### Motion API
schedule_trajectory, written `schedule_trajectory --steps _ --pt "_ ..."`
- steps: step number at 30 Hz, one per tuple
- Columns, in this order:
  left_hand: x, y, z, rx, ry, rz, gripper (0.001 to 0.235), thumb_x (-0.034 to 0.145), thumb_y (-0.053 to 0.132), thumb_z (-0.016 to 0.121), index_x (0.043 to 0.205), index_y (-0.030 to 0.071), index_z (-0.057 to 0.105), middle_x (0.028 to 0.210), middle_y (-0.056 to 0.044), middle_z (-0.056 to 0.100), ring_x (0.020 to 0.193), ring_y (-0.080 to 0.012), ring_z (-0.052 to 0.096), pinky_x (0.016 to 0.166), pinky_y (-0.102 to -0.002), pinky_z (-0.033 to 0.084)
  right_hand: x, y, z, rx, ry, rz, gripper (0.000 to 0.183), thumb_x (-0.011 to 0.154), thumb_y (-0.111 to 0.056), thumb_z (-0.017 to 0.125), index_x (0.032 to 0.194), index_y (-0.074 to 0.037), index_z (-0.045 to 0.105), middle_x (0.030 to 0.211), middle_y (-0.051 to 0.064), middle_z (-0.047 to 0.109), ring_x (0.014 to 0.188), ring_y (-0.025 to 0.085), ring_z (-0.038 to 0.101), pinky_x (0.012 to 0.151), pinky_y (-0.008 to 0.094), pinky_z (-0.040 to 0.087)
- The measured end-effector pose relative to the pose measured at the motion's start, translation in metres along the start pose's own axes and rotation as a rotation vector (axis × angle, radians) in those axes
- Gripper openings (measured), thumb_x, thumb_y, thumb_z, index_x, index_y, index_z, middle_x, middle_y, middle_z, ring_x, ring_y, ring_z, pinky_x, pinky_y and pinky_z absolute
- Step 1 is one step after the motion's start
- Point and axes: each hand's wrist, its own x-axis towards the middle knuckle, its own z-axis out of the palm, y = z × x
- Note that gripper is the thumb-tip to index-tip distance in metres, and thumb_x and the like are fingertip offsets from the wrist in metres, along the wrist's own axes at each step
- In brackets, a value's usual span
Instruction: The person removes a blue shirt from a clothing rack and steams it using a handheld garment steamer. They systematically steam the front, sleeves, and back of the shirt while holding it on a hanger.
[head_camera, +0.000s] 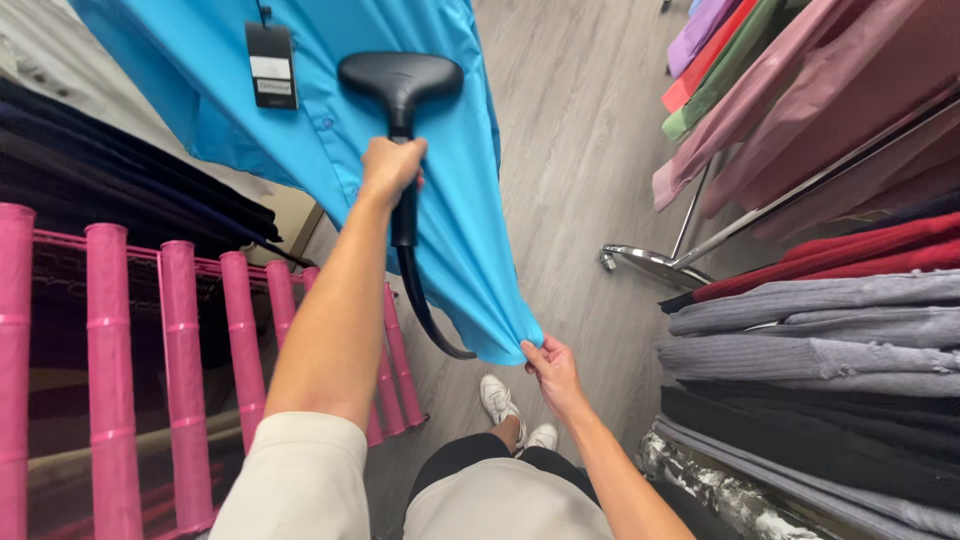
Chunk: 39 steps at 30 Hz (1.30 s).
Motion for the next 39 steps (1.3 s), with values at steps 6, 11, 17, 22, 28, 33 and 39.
schedule_trajectory --steps 6,11,17,22,28,33,39 --pt "-0.042 -0.058 0.023 0.174 -0.086 -0.042 0.036 0.076 0.037 0.071 0.084 0.003 0.078 0.070 -0.016 0.074 0.075 -0.0338 0.079 0.068 -0.049 0.059 0.015 0.016 0.007 -0.007 -0.014 0.044 0.014 0.099 -0.012 0.077 0.108 -0.004 0.070 0.075 -0.003 0.068 0.062 0.001 0.057 0.058 0.017 0.047" --pt "-0.088 -0.082 0.035 0.224 -0.213 -0.110 0.035 0.078 0.038 0.068 0.080 0.005 0.078 0.073 -0.014 0.076 0.088 -0.0339 0.079 0.080 -0.047 0.058 0.023 0.012 0.014 -0.025 -0.020 0.076 0.015 0.101 -0.014 0.076 0.111 -0.006 0.070 0.079 -0.004 0.070 0.065 0.001 0.059 0.059 0.016 0.047" --pt "-0.131 -0.120 0.044 0.237 -0.284 -0.164 0.034 0.075 0.043 0.070 0.071 0.010 0.076 0.060 -0.009 0.071 0.080 -0.0324 0.079 0.077 -0.042 0.060 0.032 0.020 0.008 -0.022 0.009 0.098 0.016 0.101 -0.013 0.076 0.114 -0.006 0.070 0.080 -0.002 0.073 0.069 0.003 0.065 0.059 0.015 0.047" --pt "-0.160 -0.157 0.055 0.265 -0.348 -0.222 0.032 0.077 0.042 0.070 0.071 0.011 0.076 0.060 -0.008 0.072 0.082 -0.0298 0.079 0.080 -0.040 0.060 0.039 0.027 0.000 -0.029 0.038 0.113 0.017 0.101 -0.015 0.076 0.114 -0.007 0.069 0.083 0.000 0.077 0.073 0.004 0.069 0.061 0.015 0.049" --pt "-0.197 -0.193 0.061 0.251 -0.403 -0.247 0.033 0.077 0.041 0.071 0.064 0.011 0.074 0.053 -0.009 0.067 0.073 -0.0296 0.077 0.073 -0.038 0.059 0.039 0.016 0.003 -0.009 0.088 0.106 0.017 0.100 -0.015 0.077 0.113 -0.007 0.070 0.080 -0.002 0.074 0.071 0.003 0.066 0.059 0.014 0.047" --pt "-0.207 -0.181 0.037 0.210 -0.367 -0.245 0.030 0.077 0.033 0.072 0.057 0.011 0.070 0.045 -0.006 0.061 0.058 -0.0260 0.073 0.065 -0.033 0.057 0.034 0.016 0.004 -0.006 0.088 0.116 0.019 0.099 -0.015 0.079 0.113 -0.007 0.071 0.079 -0.002 0.073 0.070 0.003 0.064 0.058 0.014 0.048" --pt "-0.124 -0.062 -0.066 -0.053 -0.161 0.054 0.035 0.082 0.029 0.070 0.054 0.009 0.066 0.046 -0.011 0.059 0.049 -0.0235 0.063 0.056 -0.036 0.049 0.034 0.018 -0.007 0.027 0.092 0.119 0.015 0.100 -0.013 0.077 0.112 -0.007 0.071 0.076 -0.005 0.070 0.067 0.003 0.061 0.057 0.015 0.046"
